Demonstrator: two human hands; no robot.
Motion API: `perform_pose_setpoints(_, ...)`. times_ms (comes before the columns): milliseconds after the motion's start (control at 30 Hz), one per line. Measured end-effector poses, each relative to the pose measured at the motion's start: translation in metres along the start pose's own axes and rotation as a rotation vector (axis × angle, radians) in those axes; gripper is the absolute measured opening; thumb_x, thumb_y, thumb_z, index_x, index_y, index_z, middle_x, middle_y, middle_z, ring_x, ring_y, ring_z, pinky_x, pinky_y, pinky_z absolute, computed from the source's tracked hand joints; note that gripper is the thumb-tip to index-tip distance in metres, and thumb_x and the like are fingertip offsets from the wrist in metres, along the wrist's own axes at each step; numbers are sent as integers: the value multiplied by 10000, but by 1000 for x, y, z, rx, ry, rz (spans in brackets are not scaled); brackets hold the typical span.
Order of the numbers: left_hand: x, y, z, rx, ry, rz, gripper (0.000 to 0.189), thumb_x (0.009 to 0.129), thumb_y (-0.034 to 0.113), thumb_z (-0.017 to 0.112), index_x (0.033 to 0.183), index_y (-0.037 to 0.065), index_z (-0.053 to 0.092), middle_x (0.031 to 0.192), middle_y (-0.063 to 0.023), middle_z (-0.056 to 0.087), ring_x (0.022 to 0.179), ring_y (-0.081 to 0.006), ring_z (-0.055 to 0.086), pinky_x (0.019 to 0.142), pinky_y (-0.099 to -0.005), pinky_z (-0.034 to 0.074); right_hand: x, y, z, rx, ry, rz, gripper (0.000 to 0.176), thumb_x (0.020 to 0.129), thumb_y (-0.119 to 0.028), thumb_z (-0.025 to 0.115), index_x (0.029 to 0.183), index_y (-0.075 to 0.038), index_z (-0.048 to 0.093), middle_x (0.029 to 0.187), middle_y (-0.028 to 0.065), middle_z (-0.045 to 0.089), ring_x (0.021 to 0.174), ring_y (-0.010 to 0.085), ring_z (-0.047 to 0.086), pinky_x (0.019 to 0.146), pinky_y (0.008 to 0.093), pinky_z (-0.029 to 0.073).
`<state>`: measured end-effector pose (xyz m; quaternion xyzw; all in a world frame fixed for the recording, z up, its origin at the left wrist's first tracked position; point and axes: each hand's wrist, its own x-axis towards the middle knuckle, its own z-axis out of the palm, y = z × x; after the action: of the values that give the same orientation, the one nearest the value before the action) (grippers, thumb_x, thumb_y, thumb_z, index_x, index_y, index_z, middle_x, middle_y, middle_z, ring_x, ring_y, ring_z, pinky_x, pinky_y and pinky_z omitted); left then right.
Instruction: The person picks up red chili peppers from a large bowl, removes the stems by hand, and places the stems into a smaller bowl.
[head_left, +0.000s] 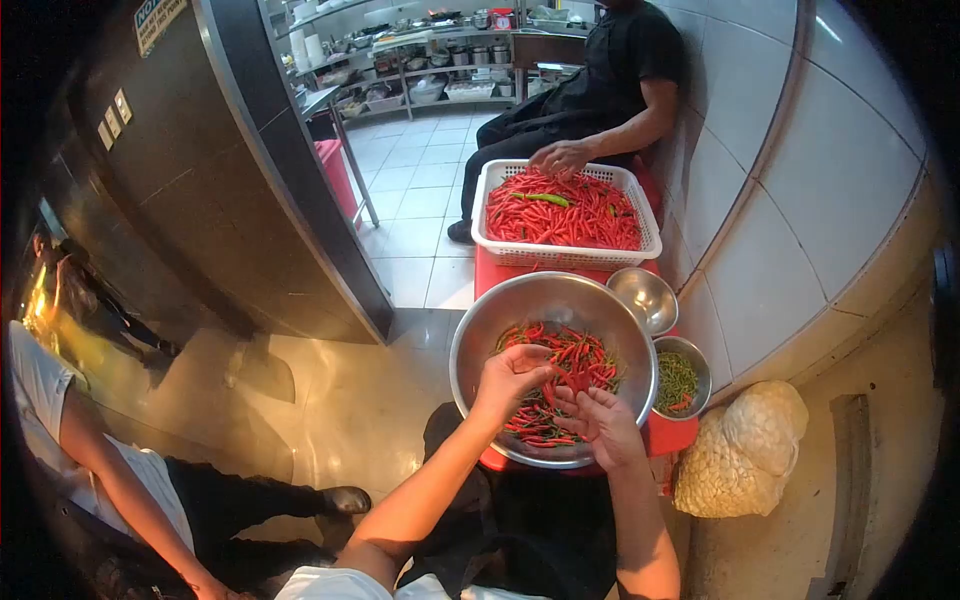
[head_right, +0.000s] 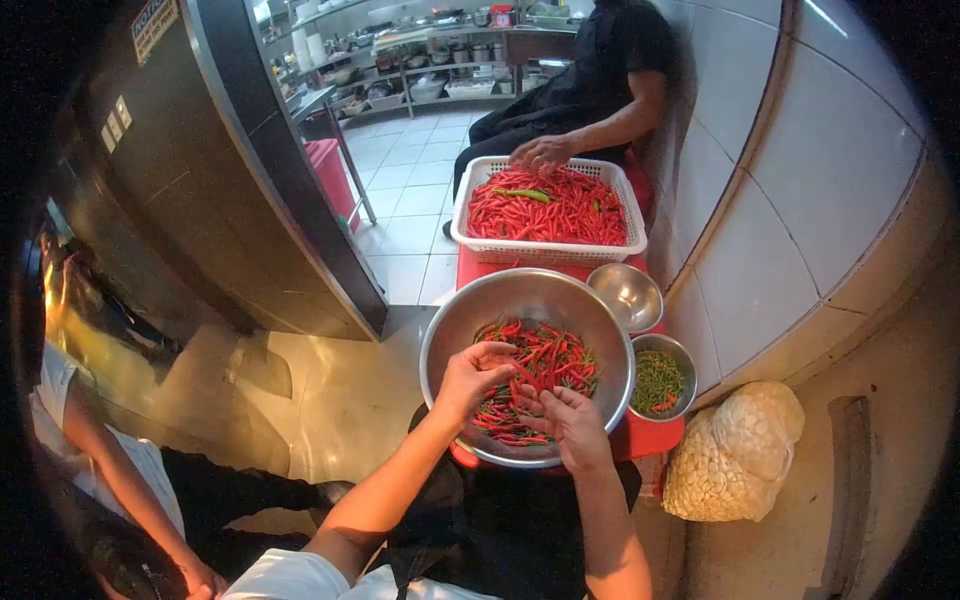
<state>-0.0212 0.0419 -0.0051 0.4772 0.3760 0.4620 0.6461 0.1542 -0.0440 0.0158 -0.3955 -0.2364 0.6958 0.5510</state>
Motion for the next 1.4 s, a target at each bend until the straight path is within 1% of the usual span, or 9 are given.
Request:
perform_pose_setpoints(200, -14, 5, 24, 135, 13, 68, 271, 889, 16, 675, 1159, 1, 659, 960, -37, 695, 835, -87, 639, 766, -233, 524, 2, 13, 6, -65, -23, -10, 189, 1001, -135, 579, 1128, -8, 639, 1000, 83, 699, 924, 197, 700, 800, 355, 599)
perform_pose_setpoints(467, -28, 3, 21, -264, -125, -271, 195, 1003, 175, 561, 1084, 37, 671, 979, -25, 686, 880, -113, 645, 793, -242, 515, 4, 16, 7, -74, 39, -145, 205, 1008, -112, 557, 1128, 19, 660, 983, 72, 703, 828, 168, 691, 763, 316, 602)
perform_pose_setpoints(667, -5, 27, -9, -180, -42, -129, 276, 1013, 239, 535, 1110, 19, 670, 1070, -78, 716, 985, -162, 672, 850, -300, 534, -5, -12, -10, -795, 59, -154, 174, 980, -132, 576, 1032, 9, 665, 835, 59, 696, 724, 135, 654, 669, 273, 528)
perform_pose_setpoints(800, -13, 39, 2, 638, -218, 192, 262, 1012, 213, 561, 1044, -27, 662, 1003, -119, 727, 867, -194, 698, 785, -330, 544, -15, -41, 7, -1285, -38, -289, 205, 900, -173, 616, 945, 20, 668, 806, 225, 657, 778, 383, 666, 703, 449, 504)
perform_pose_setpoints(900, -25, 39, 18, 739, -360, 199, 243, 1003, 193, 574, 1029, -25, 678, 909, -112, 716, 792, -169, 683, 735, -327, 534, -5, -37, 3, -1366, -89, -355, 204, 897, -170, 612, 944, 18, 676, 851, 242, 665, 832, 426, 653, 741, 488, 498)
perform_pose_setpoints(1033, -30, 24, 21, 624, -354, 66, 237, 976, 174, 623, 1088, -28, 677, 844, -145, 683, 741, -179, 663, 699, -328, 525, 0, -37, -3, -1437, -45, -323, 241, 896, -184, 610, 928, 46, 675, 798, 233, 661, 746, 343, 668, 696, 420, 503)
perform_pose_setpoints(1233, -35, 10, 19, 720, -332, 289, 230, 960, 136, 651, 1113, -34, 676, 862, -125, 680, 750, -155, 653, 692, -315, 523, 6, -26, -12, -1387, 23, -303, 225, 899, -160, 603, 896, 52, 679, 693, 176, 635, 622, 223, 642, 590, 378, 504)
perform_pose_setpoints(1333, -37, 16, 22, 668, -312, 200, 270, 944, 150, 649, 1163, -7, 667, 925, -203, 675, 833, -235, 657, 771, -357, 509, 6, -28, -8, -1283, 41, -239, 220, 918, -149, 609, 887, 54, 687, 668, 117, 634, 598, 149, 623, 555, 320, 501)
perform_pose_setpoints(1400, -37, 8, 22, 562, -276, 130, 259, 956, 153, 638, 1153, -13, 670, 892, -163, 685, 799, -194, 646, 734, -338, 507, 0, -34, 1, -1121, 48, -117, 212, 935, -137, 610, 896, 52, 696, 684, 78, 647, 606, 116, 619, 556, 281, 502)
